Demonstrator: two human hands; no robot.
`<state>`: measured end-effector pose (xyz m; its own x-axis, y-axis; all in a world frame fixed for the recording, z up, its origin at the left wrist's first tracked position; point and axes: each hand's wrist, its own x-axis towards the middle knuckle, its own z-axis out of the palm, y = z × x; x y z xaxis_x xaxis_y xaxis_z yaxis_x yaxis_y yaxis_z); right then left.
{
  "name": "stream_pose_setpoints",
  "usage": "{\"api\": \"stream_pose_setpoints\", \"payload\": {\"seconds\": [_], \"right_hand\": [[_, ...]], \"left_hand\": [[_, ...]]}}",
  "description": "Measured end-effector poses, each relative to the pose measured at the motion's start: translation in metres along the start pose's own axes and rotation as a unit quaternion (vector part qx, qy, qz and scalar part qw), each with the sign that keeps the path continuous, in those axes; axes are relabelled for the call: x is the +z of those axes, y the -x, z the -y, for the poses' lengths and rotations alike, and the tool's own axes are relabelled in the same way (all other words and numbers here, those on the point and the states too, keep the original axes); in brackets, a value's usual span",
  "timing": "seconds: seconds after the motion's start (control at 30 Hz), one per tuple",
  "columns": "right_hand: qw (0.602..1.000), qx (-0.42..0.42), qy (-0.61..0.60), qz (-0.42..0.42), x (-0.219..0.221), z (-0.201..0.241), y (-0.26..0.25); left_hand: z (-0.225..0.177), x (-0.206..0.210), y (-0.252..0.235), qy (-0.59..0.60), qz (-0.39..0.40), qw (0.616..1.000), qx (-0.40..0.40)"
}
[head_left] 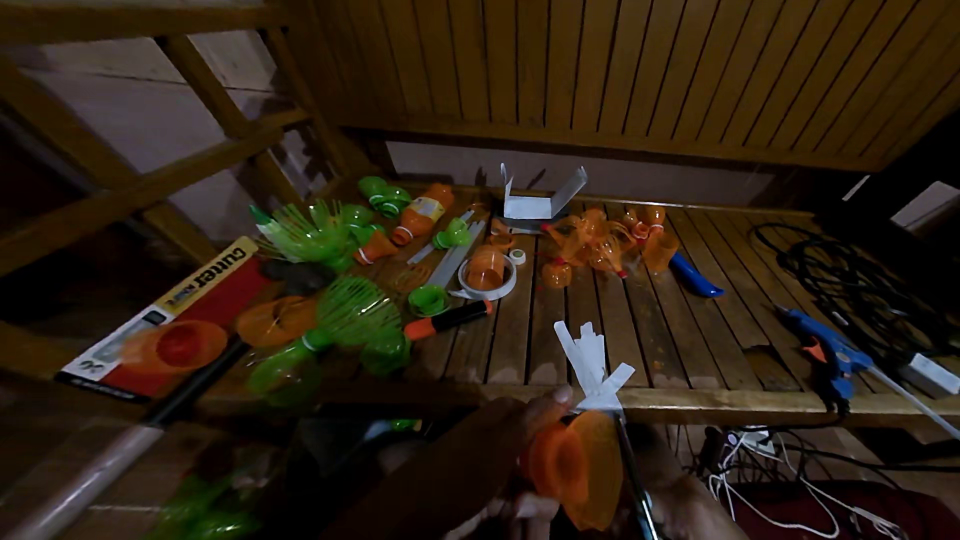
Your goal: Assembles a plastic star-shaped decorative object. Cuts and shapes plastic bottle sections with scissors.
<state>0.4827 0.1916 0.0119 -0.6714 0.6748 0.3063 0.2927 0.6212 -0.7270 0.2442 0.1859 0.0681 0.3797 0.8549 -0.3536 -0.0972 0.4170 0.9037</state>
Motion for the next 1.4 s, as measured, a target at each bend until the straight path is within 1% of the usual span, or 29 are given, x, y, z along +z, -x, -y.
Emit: {"api": "stream_pose_setpoints", "payload": {"seconds": [0.07, 0.1, 0.17, 0.2, 0.23, 0.33, 0.37, 0.43, 0.57, 0.63, 0.77, 0.9, 1.07, 1.17, 1.4], "right_hand": [[1.000, 0.002, -0.011, 0.004, -0.001, 0.002, -0.002], [1.000, 0.007, -0.022, 0.017, -0.002, 0.003, -0.003], [0.999, 0.012, -0.034, 0.031, -0.004, 0.003, -0.005], [0.999, 0.013, -0.027, 0.033, -0.005, 0.003, -0.006], [0.999, 0.014, -0.018, 0.033, -0.006, 0.004, -0.007], [0.999, 0.013, 0.003, 0.031, -0.009, 0.009, -0.010], [0.999, 0.014, 0.008, 0.032, -0.010, 0.010, -0.011], [0.999, 0.018, 0.015, 0.033, -0.011, 0.011, -0.012], [0.999, 0.009, 0.025, 0.023, -0.008, 0.008, -0.011], [0.999, 0.005, 0.026, 0.020, -0.008, 0.007, -0.010], [0.999, 0.013, 0.017, 0.028, -0.010, 0.007, -0.007], [0.998, 0.014, -0.015, 0.052, -0.013, 0.004, -0.007], [0.998, 0.020, -0.004, 0.054, -0.013, 0.006, -0.009], [0.999, 0.008, 0.015, 0.045, -0.011, 0.004, -0.010], [0.999, 0.002, 0.024, 0.027, -0.008, 0.003, -0.010]], "left_hand": [[-0.008, 0.014, 0.004, -0.015, -0.049, 0.999, -0.003], [-0.005, 0.011, 0.003, -0.008, -0.031, 0.999, 0.005], [0.010, -0.008, -0.006, 0.026, 0.057, 0.997, 0.042], [0.015, -0.013, -0.009, 0.033, 0.079, 0.995, 0.055], [0.011, -0.011, -0.008, 0.019, 0.069, 0.996, 0.050], [-0.005, -0.001, -0.003, -0.057, 0.008, 0.998, -0.012], [-0.006, 0.000, -0.004, -0.066, 0.003, 0.998, -0.024], [-0.006, 0.000, -0.007, -0.083, 0.008, 0.996, -0.030], [-0.009, 0.002, -0.004, -0.120, -0.029, 0.992, -0.030], [-0.009, 0.002, -0.003, -0.128, -0.028, 0.991, -0.026], [-0.010, 0.002, 0.000, -0.105, -0.014, 0.994, -0.036], [-0.011, 0.002, -0.001, -0.126, -0.026, 0.991, -0.045], [-0.010, 0.000, -0.005, -0.104, 0.013, 0.993, -0.047], [-0.009, 0.002, -0.005, -0.110, -0.010, 0.993, -0.042], [-0.011, 0.002, -0.006, -0.135, -0.030, 0.989, -0.046]]}}
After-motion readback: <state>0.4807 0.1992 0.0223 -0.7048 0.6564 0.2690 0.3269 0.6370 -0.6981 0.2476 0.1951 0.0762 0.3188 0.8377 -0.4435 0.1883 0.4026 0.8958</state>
